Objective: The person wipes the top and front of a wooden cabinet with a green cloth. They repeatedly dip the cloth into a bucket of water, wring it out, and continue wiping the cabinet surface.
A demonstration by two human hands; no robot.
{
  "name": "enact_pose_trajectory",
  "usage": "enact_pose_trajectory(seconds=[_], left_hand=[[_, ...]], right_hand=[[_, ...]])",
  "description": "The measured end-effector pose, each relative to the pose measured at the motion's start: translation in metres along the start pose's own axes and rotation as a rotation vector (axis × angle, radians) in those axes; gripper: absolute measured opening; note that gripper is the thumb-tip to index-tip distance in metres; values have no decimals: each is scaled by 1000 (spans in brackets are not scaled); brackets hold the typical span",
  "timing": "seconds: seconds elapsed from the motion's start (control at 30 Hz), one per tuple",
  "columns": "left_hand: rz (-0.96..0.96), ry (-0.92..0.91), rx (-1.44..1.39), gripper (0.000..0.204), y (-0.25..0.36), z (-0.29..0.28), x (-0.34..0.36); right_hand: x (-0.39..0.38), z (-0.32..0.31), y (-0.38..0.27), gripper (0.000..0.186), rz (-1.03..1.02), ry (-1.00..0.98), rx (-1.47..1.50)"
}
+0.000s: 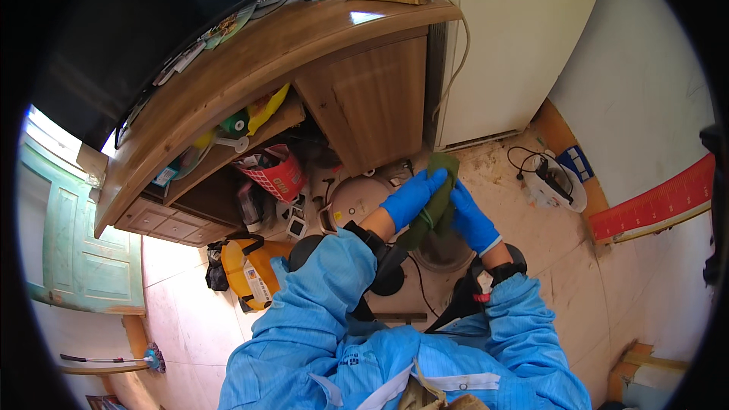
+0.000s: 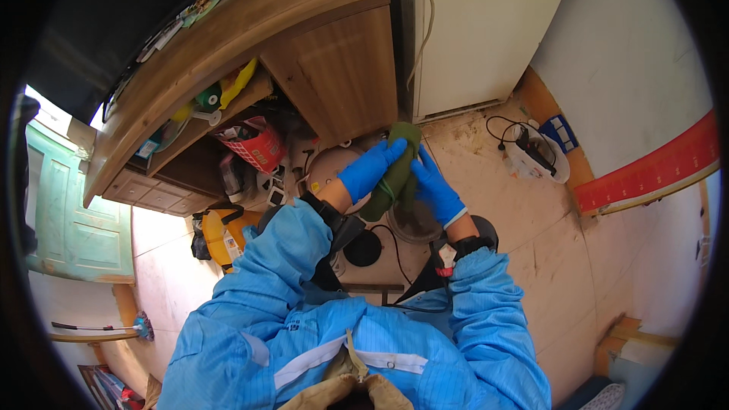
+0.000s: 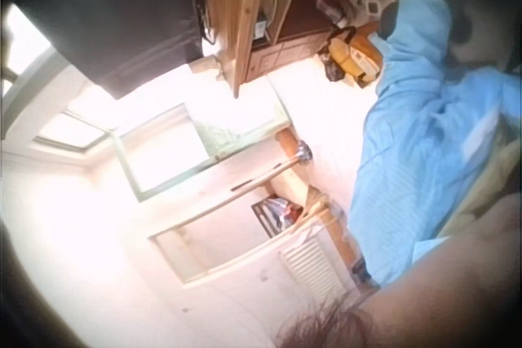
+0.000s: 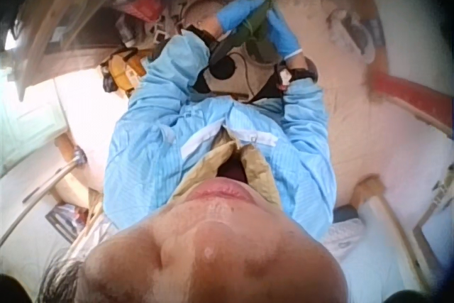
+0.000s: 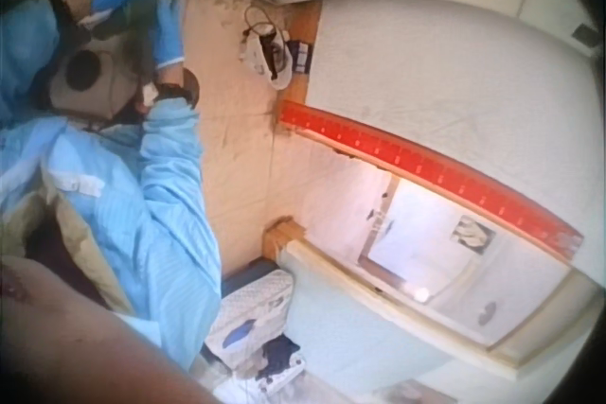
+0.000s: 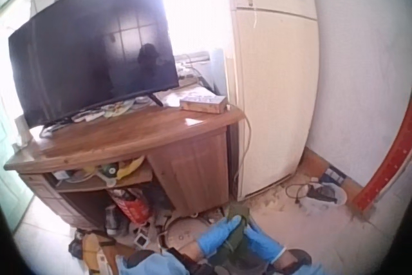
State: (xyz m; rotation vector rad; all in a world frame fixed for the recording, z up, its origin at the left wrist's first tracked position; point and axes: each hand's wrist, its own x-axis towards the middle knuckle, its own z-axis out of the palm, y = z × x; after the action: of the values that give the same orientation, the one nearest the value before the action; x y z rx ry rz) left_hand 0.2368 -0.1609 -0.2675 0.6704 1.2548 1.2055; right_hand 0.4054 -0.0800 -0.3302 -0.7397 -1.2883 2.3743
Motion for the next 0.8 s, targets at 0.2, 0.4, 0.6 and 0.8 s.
enact_pose_trajectory(seconds=[0.2,0.4,0.6,0.8], left_hand=[[-5,23,177,65,-17,-26,16],[100,163,144,68,-7,-54,24],[197,210,298,72,36,-88,8],[304,592,363,67,51,-147,-18]], right_hand=[[16,18,3,83,-5,-31,-46],[62,52,-6,75,-168,46,-142],[110,91,-22,60,-206,114,-109],[146,123,-65,59,-330,167,52]])
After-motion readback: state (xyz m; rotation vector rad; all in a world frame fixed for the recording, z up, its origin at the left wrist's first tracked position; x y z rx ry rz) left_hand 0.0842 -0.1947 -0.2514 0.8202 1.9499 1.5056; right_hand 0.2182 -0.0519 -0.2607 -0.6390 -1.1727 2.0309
